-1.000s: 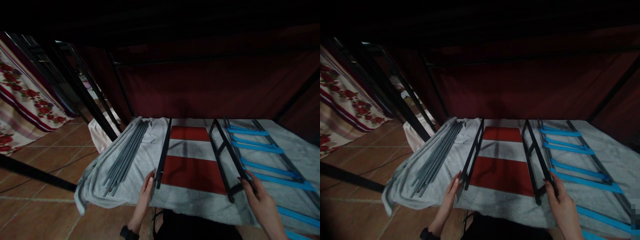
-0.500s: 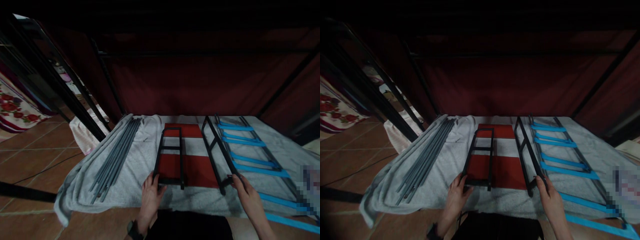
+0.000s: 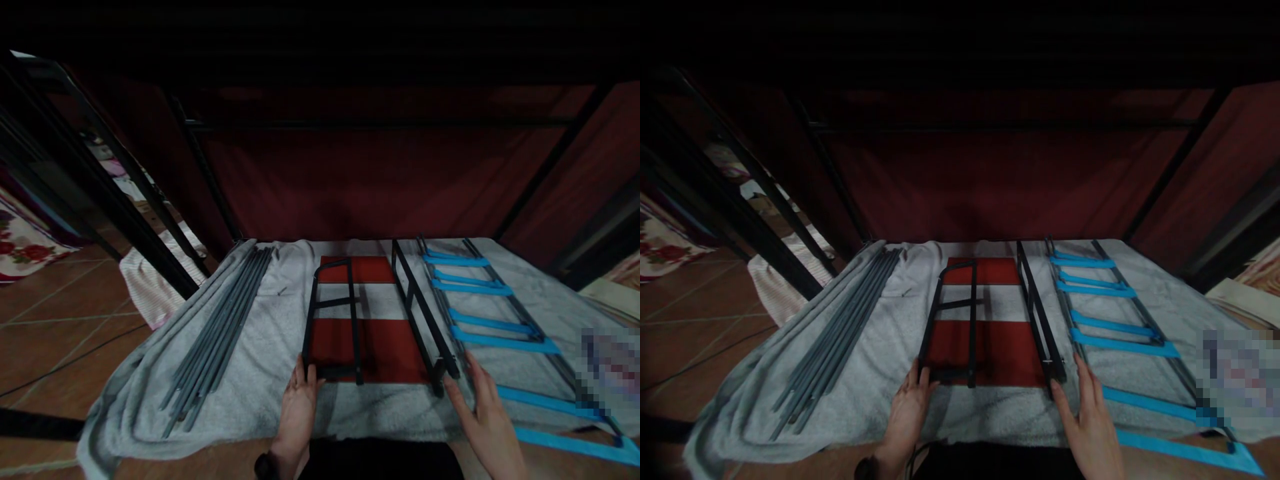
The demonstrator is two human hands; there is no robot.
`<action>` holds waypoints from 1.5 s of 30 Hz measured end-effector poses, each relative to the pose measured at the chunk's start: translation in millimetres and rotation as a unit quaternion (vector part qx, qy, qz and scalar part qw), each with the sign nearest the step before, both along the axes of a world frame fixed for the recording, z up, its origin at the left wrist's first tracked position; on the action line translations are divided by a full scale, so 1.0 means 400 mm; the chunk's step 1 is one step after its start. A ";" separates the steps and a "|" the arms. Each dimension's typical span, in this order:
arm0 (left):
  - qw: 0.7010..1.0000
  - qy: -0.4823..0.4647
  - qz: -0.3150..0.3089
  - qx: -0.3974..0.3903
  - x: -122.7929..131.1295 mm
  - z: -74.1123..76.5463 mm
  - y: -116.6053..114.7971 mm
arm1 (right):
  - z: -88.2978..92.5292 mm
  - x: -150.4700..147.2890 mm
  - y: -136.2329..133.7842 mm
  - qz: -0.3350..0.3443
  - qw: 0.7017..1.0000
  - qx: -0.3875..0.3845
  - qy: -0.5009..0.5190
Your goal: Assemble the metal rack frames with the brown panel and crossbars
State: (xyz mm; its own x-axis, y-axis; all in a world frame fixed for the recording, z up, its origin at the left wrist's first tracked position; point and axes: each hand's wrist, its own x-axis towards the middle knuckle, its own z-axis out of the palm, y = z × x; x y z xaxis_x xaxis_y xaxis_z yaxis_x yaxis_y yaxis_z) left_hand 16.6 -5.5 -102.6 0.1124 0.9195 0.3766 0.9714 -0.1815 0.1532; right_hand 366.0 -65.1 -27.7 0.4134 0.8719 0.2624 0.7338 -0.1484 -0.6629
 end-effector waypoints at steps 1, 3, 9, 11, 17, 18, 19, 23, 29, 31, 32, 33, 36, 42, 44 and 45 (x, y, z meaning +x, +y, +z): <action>1.000 0.000 -0.004 0.000 -0.004 -0.002 0.001 | -0.007 -0.003 -0.001 0.007 1.000 -0.012 -0.014; 1.000 -0.004 -0.004 -0.010 -0.015 -0.008 0.004 | -0.024 -0.006 0.005 0.017 0.999 -0.026 -0.034; 0.991 -0.131 0.009 -0.016 -0.048 -0.016 0.012 | -0.077 -0.016 0.051 0.052 0.994 -0.053 -0.082; 0.981 -0.192 0.004 -0.014 -0.056 -0.014 0.011 | -0.091 -0.016 0.059 0.047 0.990 -0.091 -0.094; 0.944 -0.323 0.028 -0.065 -0.058 -0.004 0.010 | -0.121 0.035 0.071 0.020 0.988 -0.120 -0.090; 0.939 -0.337 0.029 -0.062 -0.056 -0.003 0.012 | -0.124 0.044 0.072 0.019 0.990 -0.116 -0.082; 0.935 -0.348 0.029 -0.056 -0.054 -0.001 0.015 | -0.125 0.050 0.073 0.018 0.990 -0.115 -0.077; 0.929 -0.363 0.029 -0.064 -0.062 0.010 0.030 | -0.129 0.051 0.073 0.041 0.989 -0.125 -0.062; 0.916 -0.394 0.014 -0.074 -0.091 0.014 0.036 | -0.128 0.048 0.071 0.023 0.994 -0.106 -0.013; 0.918 -0.387 0.014 -0.081 -0.089 0.012 0.033 | -0.126 0.051 0.070 0.019 0.993 -0.115 0.002; 0.920 -0.381 0.015 -0.087 -0.087 0.011 0.032 | -0.125 0.052 0.070 0.016 0.993 -0.121 0.007; 0.921 -0.378 0.015 -0.090 -0.084 0.009 0.031 | -0.125 0.052 0.069 0.013 0.992 -0.124 0.011; 0.921 -0.380 0.016 -0.085 -0.075 0.008 0.031 | -0.126 0.045 0.066 0.002 0.992 -0.123 0.025; 0.918 -0.386 0.006 -0.096 -0.070 0.016 0.030 | -0.127 0.016 0.060 -0.015 0.990 -0.140 0.032; 0.912 -0.403 0.012 -0.075 -0.077 0.024 0.033 | -0.125 0.007 0.057 -0.012 0.990 -0.141 0.019; 0.908 -0.414 0.018 -0.063 -0.082 0.029 0.035 | -0.125 0.005 0.056 -0.011 0.990 -0.143 0.009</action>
